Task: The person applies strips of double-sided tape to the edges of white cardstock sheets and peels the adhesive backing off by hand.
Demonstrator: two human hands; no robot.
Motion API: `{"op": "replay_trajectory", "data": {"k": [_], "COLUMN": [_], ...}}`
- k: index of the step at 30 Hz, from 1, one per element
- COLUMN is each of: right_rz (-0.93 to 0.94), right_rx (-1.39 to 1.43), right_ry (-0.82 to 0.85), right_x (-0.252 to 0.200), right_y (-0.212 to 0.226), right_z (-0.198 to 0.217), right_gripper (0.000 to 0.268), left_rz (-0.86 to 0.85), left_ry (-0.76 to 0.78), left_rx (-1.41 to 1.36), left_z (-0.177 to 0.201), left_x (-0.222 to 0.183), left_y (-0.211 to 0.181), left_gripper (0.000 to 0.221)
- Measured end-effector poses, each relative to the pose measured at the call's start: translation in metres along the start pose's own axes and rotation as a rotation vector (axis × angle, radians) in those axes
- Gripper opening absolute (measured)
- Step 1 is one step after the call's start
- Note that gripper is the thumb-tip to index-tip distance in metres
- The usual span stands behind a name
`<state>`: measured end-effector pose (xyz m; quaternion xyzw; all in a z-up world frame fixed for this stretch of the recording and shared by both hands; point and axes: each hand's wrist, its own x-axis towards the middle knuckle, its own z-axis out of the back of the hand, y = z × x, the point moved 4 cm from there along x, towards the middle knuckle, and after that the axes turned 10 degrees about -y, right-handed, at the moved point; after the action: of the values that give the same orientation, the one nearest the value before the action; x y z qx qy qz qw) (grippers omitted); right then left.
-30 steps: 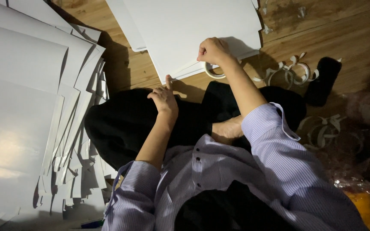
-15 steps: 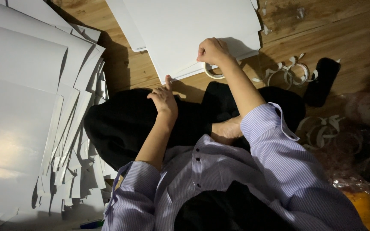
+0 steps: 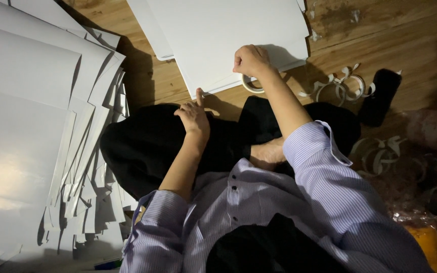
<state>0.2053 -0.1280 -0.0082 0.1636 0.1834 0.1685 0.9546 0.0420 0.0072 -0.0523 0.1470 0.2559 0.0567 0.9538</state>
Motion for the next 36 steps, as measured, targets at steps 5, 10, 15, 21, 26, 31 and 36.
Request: {"op": "replay_trajectory", "data": {"k": [5,10,15,21,26,31,36], "right_rz": [-0.072,-0.167,-0.105,-0.014,0.033,0.043,-0.073], "right_rx": [-0.021,0.049,0.079,0.136,0.208,0.243,0.247], "right_ry": [-0.027,-0.038,-0.153,-0.248,-0.301,-0.099,-0.037], "right_x": [0.001,-0.009,-0.007,-0.044,-0.062,-0.045,-0.042], "right_y": [-0.006,0.009,0.028,0.038,0.017,-0.038,-0.083], "right_z": [-0.007,-0.052,-0.076,-0.036,-0.003,0.037,0.064], "right_gripper": [0.013,0.007,0.005,0.010,0.055,0.014,0.006], "left_rz": [-0.088,-0.041,0.048,-0.132,-0.164,-0.166,-0.118], "left_ry": [0.062,-0.020,-0.141,-0.411,-0.642,-0.489,-0.610], "left_rx": [0.050,-0.001,0.014,-0.276,-0.270,-0.266,-0.189], "left_z": [0.009,0.007,0.064,0.012,0.005,0.000,-0.007], "left_x": [0.003,0.007,-0.019,0.016,0.020,0.027,0.032], "left_y": [0.010,0.039,0.027,-0.033,-0.030,-0.032,-0.033], "left_gripper": [0.068,0.053,0.050,0.056,0.103,0.094,0.104]}}
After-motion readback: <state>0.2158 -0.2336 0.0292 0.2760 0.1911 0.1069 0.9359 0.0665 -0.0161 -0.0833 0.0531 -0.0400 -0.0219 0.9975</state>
